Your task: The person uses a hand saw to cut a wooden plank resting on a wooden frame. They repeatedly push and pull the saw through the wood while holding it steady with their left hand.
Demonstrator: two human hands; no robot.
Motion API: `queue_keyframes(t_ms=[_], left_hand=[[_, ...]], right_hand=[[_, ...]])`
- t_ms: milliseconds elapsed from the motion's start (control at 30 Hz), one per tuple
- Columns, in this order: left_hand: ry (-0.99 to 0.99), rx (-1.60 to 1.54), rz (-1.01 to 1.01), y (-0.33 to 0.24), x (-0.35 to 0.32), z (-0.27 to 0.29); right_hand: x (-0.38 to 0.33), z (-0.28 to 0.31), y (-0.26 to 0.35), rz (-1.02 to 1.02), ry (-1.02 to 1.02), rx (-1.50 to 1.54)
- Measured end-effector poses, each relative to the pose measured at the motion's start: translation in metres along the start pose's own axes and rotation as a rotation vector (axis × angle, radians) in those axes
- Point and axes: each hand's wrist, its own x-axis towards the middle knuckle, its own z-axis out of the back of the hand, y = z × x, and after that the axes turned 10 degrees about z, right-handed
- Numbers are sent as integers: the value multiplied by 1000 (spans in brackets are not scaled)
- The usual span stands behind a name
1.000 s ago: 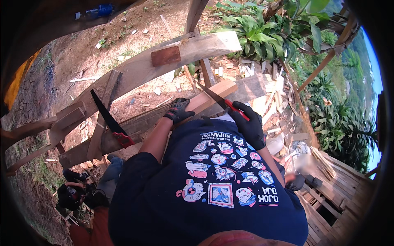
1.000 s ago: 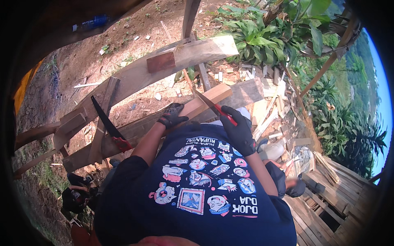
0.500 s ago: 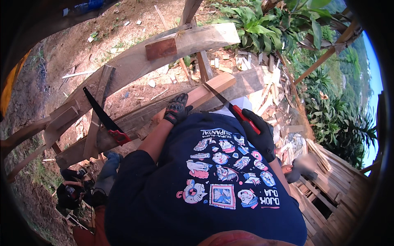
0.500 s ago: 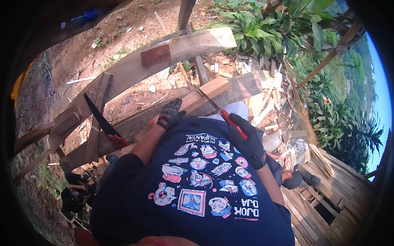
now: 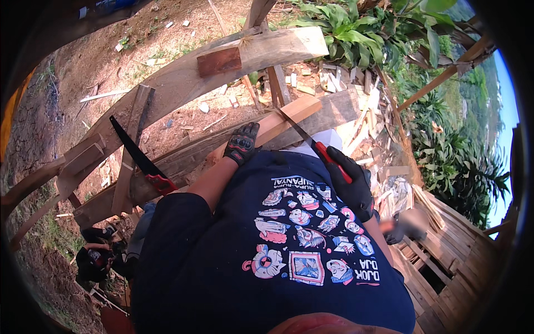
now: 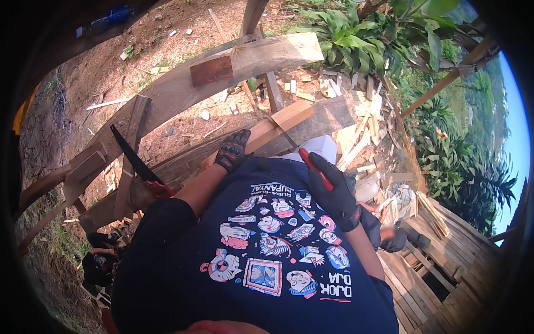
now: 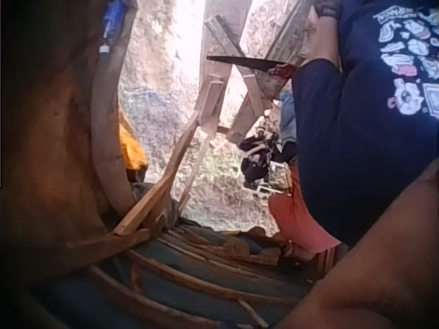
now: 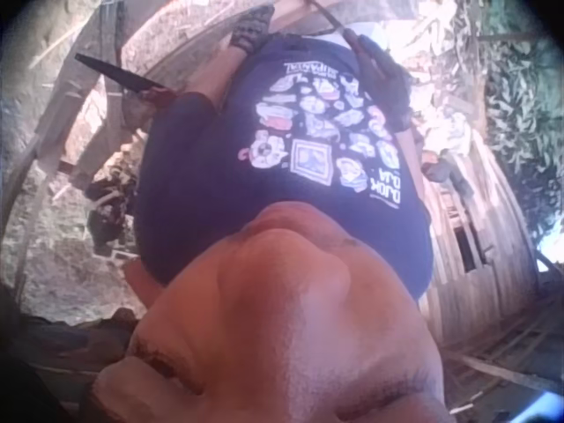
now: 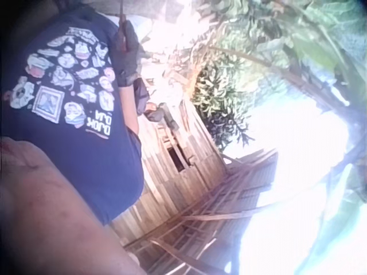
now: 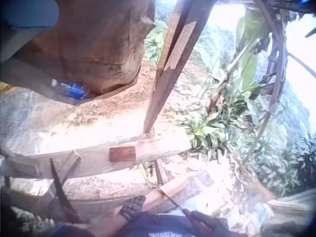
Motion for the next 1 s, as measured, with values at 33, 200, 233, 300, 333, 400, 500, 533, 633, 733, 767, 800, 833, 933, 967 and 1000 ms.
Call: queue_keyframes(t_ms=[33, 200, 233, 300, 333, 400, 500, 533, 633, 733, 767, 800, 833, 933, 967, 1000], left_hand=[[-22, 21, -12, 0, -1, -9], [-100, 14, 42, -2, -2, -33], [-74, -22, 45, -9, -3, -20], [-64, -57, 58, -12, -3, -8], [-67, -59, 58, -11, -4, -7], [-88, -60, 42, -13, -3, -7], [-116, -48, -9, -8, -11, -15], [-126, -37, -27, -7, -9, -16], [-148, -11, -52, -2, -2, -22], [-165, 20, -69, 3, -2, -28], [-175, 31, -78, 5, 0, -28], [-167, 33, -79, 4, -1, -28], [-164, 31, -79, 0, -2, -24], [-151, 21, -99, 0, -3, -15], [-149, 12, -105, 0, -3, -13], [-149, 2, -104, 2, -3, -15]], right_hand=[[3, 4, 8, -74, 32, -16], [13, 8, 24, -141, 94, -92], [11, 8, 24, -154, 75, -72], [12, 3, 23, -157, 53, -32], [14, -1, 19, -85, -31, -39], [12, -5, 16, -69, -33, -90], [12, -18, 13, -79, 10, -137], [14, -25, 5, -64, 40, -149], [32, -33, 1, 26, 41, -177], [60, -37, 23, -68, 33, -144], [65, -43, 20, -81, 41, -176], [68, -51, 16, -93, 50, -207], [76, -59, 10, -102, 59, -245], [98, -80, -10, -127, 66, -223], [110, -82, -10, -139, 85, -242], [121, -81, -8, -151, 103, -211]])
